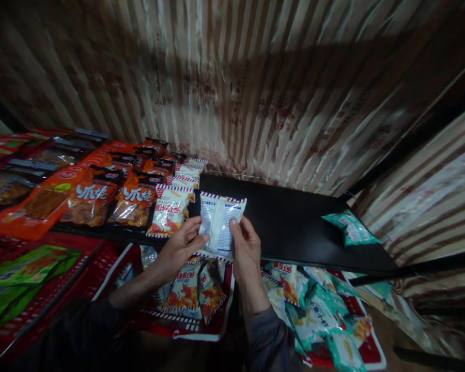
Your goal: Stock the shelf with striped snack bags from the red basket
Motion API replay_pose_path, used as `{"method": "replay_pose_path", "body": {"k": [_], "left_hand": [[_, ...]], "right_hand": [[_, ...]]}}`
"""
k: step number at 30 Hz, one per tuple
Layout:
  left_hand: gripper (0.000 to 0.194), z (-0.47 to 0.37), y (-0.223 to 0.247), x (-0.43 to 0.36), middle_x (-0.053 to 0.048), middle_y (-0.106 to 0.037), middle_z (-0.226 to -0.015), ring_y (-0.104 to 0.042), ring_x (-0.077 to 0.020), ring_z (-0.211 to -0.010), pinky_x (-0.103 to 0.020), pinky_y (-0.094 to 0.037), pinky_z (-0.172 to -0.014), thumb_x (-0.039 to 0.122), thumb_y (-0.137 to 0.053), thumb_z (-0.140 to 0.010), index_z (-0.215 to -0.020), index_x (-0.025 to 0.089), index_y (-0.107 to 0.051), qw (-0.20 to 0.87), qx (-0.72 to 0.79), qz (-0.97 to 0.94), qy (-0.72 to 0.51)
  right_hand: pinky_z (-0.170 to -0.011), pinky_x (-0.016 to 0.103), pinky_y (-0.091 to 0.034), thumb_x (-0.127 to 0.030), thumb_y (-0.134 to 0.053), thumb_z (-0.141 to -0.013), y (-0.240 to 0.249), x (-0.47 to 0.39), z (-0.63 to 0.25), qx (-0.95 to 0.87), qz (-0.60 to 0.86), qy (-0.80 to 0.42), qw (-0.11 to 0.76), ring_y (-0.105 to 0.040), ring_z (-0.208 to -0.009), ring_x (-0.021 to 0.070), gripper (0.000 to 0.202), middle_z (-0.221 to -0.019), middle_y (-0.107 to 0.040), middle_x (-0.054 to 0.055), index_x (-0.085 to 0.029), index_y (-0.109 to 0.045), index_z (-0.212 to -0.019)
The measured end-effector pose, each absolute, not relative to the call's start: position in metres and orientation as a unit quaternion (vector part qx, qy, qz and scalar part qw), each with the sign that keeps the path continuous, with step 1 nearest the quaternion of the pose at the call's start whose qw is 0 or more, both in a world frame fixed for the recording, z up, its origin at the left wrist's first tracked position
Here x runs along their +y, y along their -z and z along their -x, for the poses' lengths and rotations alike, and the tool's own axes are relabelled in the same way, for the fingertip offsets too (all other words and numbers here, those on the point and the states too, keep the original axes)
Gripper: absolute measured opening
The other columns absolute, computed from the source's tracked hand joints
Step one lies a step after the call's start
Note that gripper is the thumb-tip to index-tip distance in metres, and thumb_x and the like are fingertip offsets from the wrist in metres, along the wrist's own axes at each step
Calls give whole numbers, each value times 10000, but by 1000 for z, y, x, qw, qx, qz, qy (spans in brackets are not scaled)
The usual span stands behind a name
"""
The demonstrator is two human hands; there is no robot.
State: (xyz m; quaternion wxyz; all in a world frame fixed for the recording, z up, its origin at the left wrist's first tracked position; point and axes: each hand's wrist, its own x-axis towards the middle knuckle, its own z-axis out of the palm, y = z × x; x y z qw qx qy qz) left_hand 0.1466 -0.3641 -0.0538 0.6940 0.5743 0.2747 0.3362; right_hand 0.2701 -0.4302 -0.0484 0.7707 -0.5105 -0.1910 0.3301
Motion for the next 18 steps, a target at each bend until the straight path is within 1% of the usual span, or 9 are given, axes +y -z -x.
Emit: {"method": "replay_pose_path", "body": {"k": [3, 5, 9, 11, 13, 15, 18], "left_hand": [[503, -146, 48, -363, -121, -662, -1181, -628, -245, -1079, -400, -468, -971, 324, -689, -736, -1186, 157, -538, 690, 268, -593, -319], [486, -145, 44, -361, -121, -666, -1176, -619, -252, -1100, -409, -456, -989, 331, -706, -728, -1162, 169, -561, 689, 267, -593, -319], [473, -145, 41, -361, -138, -663, -1191, -610, -275, -1130, -428, -461, -978, 346, -740, -711, -1128, 177, -593, 709, 266, -578, -305], [463, -144, 42, -363, -136, -674, -1172, -630, -272, -1098, -434, -472, -962, 363, -734, -724, -1123, 172, -595, 732, 251, -566, -285], [441, -144, 43, -365, -127, -694, -1121, -653, -262, -1047, -433, -484, -945, 379, -722, -740, -1104, 162, -595, 746, 239, -557, -276], [442, -145, 44, -365, -119, -706, -1080, -660, -257, -1025, -425, -496, -927, 381, -720, -740, -1095, 155, -587, 743, 240, -553, -291], [485, -147, 46, -362, -120, -702, -1079, -654, -254, -1036, -410, -504, -916, 369, -716, -735, -1136, 146, -556, 716, 263, -553, -335]], "right_hand": [[-706, 305, -535, -430, -782, -652, 48, -431, -274, -186, 521, -322, 768, -669, -746, 174, 394, -876, -757, 19, -197, -711, -962], [-687, 304, -534, -426, -785, -649, 48, -431, -276, -184, 520, -329, 766, -667, -723, 173, 372, -855, -755, 12, -203, -714, -938], [-725, 330, -537, -436, -778, -660, 48, -433, -276, -186, 521, -333, 763, -679, -767, 194, 370, -867, -756, 15, -210, -706, -944], [-740, 335, -534, -455, -764, -674, 48, -433, -276, -194, 529, -332, 757, -678, -799, 201, 394, -897, -754, 26, -206, -695, -971], [-774, 339, -526, -468, -743, -696, 50, -433, -276, -211, 541, -319, 749, -671, -857, 202, 431, -977, -742, 40, -204, -670, -1029], [-832, 341, -507, -456, -732, -712, 52, -433, -276, -241, 564, -270, 742, -651, -934, 197, 458, -1066, -713, 52, -205, -635, -1083], [-891, 331, -471, -407, -729, -730, 53, -436, -274, -291, 624, -137, 712, -607, -1000, 184, 427, -1122, -659, 59, -211, -612, -1092]]}}
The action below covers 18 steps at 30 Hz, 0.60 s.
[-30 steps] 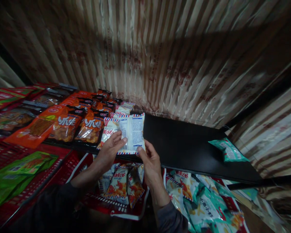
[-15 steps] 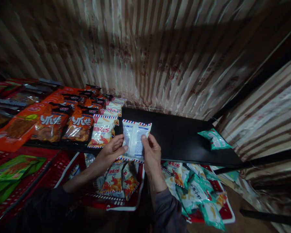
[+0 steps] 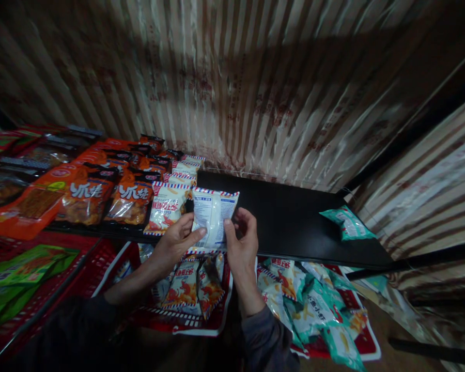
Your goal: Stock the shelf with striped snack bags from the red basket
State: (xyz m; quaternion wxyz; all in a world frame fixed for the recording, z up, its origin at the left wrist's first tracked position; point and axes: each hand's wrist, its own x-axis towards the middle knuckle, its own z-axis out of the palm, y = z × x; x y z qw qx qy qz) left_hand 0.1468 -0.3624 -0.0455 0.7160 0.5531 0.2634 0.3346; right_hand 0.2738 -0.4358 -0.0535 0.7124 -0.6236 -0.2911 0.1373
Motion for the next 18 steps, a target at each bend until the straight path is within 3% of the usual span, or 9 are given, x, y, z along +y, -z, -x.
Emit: {"method": "replay_pose_path", "body": {"k": [2, 5, 8, 13, 18], "left_hand": [[525, -148, 48, -359, -131, -685, -1114, -647, -252, -1045, -402, -499, -924, 358, -704, -740, -1180, 136, -525, 689, 277, -560, -368], [581, -147, 51, -359, -141, -638, -1209, -617, -249, -1099, -393, -472, -968, 336, -684, -757, -1263, 137, -478, 624, 297, -592, -414], [581, -143, 50, -365, -128, -569, -1322, -551, -254, -1192, -377, -458, -981, 324, -652, -795, -1328, 181, -470, 562, 311, -639, -423], [437, -136, 38, -377, -94, -508, -1390, -490, -254, -1254, -326, -490, -908, 329, -556, -875, -1303, 245, -554, 539, 259, -689, -411], [361, -136, 32, -375, -91, -565, -1318, -553, -240, -1173, -293, -511, -848, 287, -571, -856, -1208, 242, -637, 560, 229, -691, -396]], "right_hand": [[-884, 324, -462, -390, -700, -768, 53, -438, -270, -327, 654, -73, 679, -597, -977, 182, 338, -1077, -653, 54, -216, -633, -1050], [-880, 333, -465, -395, -639, -826, 51, -440, -264, -392, 658, -98, 636, -614, -942, 195, 258, -1024, -681, 53, -224, -682, -1015], [-982, 366, -434, -404, -652, -821, 51, -439, -257, -408, 633, -173, 634, -607, -1078, 228, 371, -1166, -677, 60, -240, -660, -1154], [-1052, 375, -405, -392, -706, -787, 47, -436, -254, -397, 563, -259, 677, -560, -1210, 229, 658, -1316, -611, 49, -261, -461, -1383], [-1006, 346, -445, -390, -712, -782, 45, -435, -261, -363, 562, -245, 702, -615, -1109, 207, 442, -1214, -669, 46, -230, -607, -1180]]}}
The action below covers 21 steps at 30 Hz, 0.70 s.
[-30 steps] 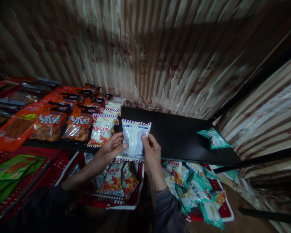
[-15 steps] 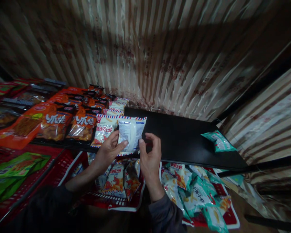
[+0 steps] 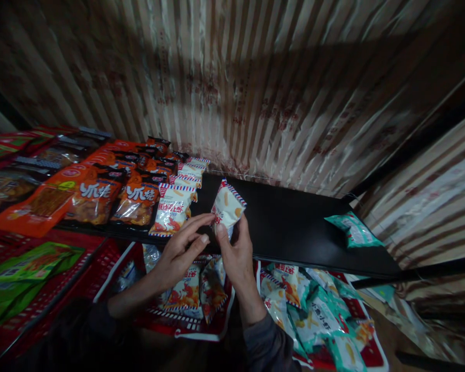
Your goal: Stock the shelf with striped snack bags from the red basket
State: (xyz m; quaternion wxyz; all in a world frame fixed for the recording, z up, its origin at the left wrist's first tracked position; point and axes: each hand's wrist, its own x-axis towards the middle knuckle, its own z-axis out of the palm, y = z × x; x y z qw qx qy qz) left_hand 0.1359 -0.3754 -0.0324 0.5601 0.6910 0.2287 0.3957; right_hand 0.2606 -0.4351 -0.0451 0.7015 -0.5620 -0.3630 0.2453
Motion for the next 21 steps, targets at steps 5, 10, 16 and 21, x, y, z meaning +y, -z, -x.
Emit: {"method": "replay_pose_path", "body": {"k": [5, 10, 16, 21], "left_hand": [[270, -136, 36, -361, -102, -605, -1262, -578, -241, -1133, -327, -511, -863, 283, -598, -823, -1063, 201, -688, 530, 273, -683, -422], [312, -135, 37, -352, -91, -702, -1031, -638, -255, -987, -395, -506, -858, 394, -614, -820, -1040, 183, -679, 606, 334, -617, -375], [325, -138, 37, -362, -64, -729, -944, -674, -230, -866, -370, -532, -770, 441, -671, -784, -1012, 210, -678, 738, 253, -552, -293], [349, -142, 40, -368, -85, -731, -982, -669, -254, -958, -418, -514, -878, 434, -701, -762, -1002, 182, -670, 750, 250, -525, -316]], "right_hand": [[-931, 364, -509, -473, -680, -786, 42, -438, -271, -266, 534, -331, 731, -659, -1038, 223, 415, -1131, -714, 31, -239, -650, -1128], [-806, 399, -576, -456, -749, -708, 38, -441, -275, -170, 500, -389, 755, -718, -869, 254, 401, -973, -759, 38, -215, -679, -1021], [-751, 389, -594, -430, -786, -666, 42, -437, -273, -162, 488, -412, 752, -727, -793, 252, 384, -861, -769, 43, -205, -689, -961], [-795, 385, -579, -468, -752, -708, 43, -437, -272, -193, 487, -412, 746, -717, -863, 248, 408, -944, -762, 32, -225, -678, -1027]]}}
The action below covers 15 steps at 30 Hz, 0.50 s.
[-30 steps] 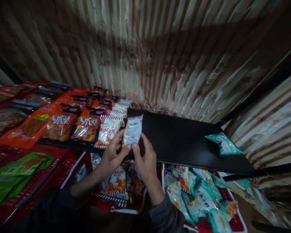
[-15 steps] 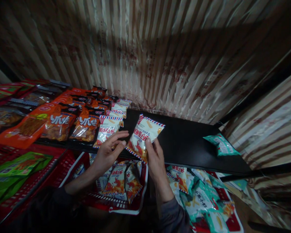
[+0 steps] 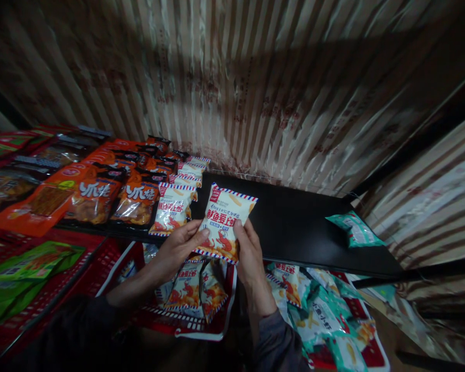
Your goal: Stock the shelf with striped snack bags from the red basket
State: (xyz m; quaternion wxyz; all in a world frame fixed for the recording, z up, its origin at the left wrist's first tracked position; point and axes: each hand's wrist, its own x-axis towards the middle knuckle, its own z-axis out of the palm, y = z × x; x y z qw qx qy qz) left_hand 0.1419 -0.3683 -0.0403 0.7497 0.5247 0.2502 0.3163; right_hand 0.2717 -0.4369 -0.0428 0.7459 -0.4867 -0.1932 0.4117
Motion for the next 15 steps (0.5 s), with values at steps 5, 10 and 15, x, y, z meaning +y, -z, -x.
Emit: {"method": "replay_pose_path", "body": {"k": [5, 10, 15], "left_hand": [[357, -144, 43, -367, -78, -721, -1023, -663, -244, -972, -404, -494, -920, 409, -717, -742, -996, 169, -644, 734, 263, -521, -347], [331, -145, 45, -368, -81, -708, -1024, -661, -228, -944, -384, -503, -890, 400, -691, -765, -980, 167, -599, 708, 285, -522, -380], [310, -142, 44, -363, -83, -699, -1016, -651, -223, -951, -394, -490, -915, 400, -678, -776, -958, 168, -580, 690, 288, -544, -382]], "right_hand": [[-851, 377, -554, -467, -753, -722, 47, -436, -274, -240, 478, -409, 739, -696, -934, 239, 469, -1026, -744, 48, -219, -657, -1108], [-935, 369, -512, -428, -775, -716, 49, -435, -272, -265, 488, -416, 720, -665, -1022, 218, 506, -1138, -712, 43, -243, -626, -1164], [-934, 378, -507, -409, -797, -692, 51, -434, -271, -283, 514, -432, 685, -663, -1005, 220, 470, -1117, -719, 44, -227, -656, -1101]]}}
